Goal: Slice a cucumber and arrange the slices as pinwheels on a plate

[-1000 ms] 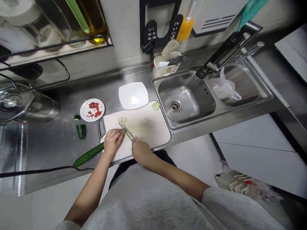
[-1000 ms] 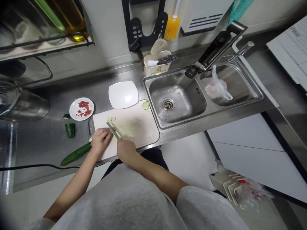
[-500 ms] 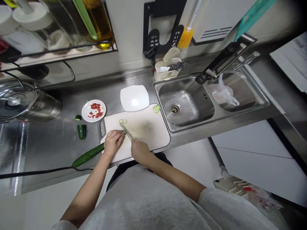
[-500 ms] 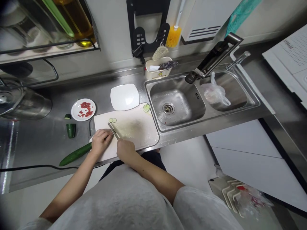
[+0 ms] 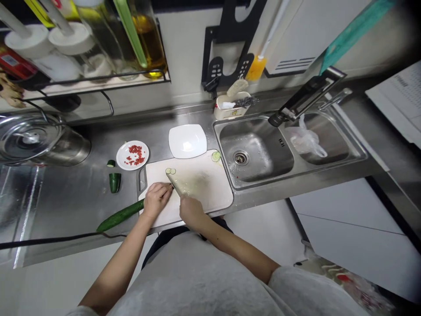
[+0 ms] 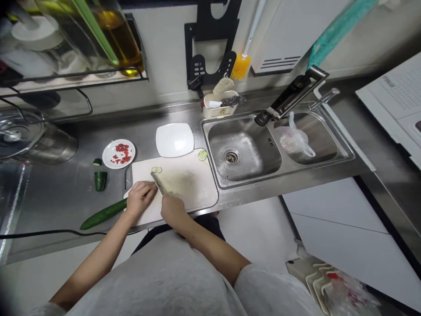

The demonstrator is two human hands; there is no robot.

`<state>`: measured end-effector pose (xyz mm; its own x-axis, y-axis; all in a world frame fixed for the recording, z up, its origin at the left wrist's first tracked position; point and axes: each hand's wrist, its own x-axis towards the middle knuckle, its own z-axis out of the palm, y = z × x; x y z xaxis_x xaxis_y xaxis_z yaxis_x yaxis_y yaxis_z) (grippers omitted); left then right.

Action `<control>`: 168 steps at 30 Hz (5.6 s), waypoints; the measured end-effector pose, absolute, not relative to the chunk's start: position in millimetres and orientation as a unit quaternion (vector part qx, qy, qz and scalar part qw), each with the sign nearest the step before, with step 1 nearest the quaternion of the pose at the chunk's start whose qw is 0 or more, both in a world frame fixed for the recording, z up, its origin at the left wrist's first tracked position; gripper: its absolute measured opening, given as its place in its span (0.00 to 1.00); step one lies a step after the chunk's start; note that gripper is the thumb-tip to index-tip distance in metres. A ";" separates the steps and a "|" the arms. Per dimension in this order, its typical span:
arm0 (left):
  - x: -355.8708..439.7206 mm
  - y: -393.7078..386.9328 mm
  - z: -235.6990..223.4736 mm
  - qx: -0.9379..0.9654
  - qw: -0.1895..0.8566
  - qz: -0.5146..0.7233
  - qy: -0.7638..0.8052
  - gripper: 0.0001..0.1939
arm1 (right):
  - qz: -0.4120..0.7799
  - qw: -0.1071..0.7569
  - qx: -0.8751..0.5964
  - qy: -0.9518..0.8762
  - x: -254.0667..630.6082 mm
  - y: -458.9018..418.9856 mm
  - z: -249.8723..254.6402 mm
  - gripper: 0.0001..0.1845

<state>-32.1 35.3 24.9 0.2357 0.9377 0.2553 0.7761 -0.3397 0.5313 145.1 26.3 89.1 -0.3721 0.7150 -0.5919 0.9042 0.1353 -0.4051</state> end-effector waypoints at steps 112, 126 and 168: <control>-42.1 36.1 27.7 0.760 0.167 0.265 0.569 0.13 | -0.314 0.134 0.581 0.739 152.1 28.4 111.8 0.17; -41.2 36.3 28.6 0.758 0.167 0.261 0.573 0.13 | -0.319 0.144 0.584 0.732 146.9 21.8 115.5 0.16; -39.6 38.4 29.7 0.766 0.172 0.249 0.568 0.11 | -0.352 0.194 0.572 0.715 137.9 23.9 117.7 0.17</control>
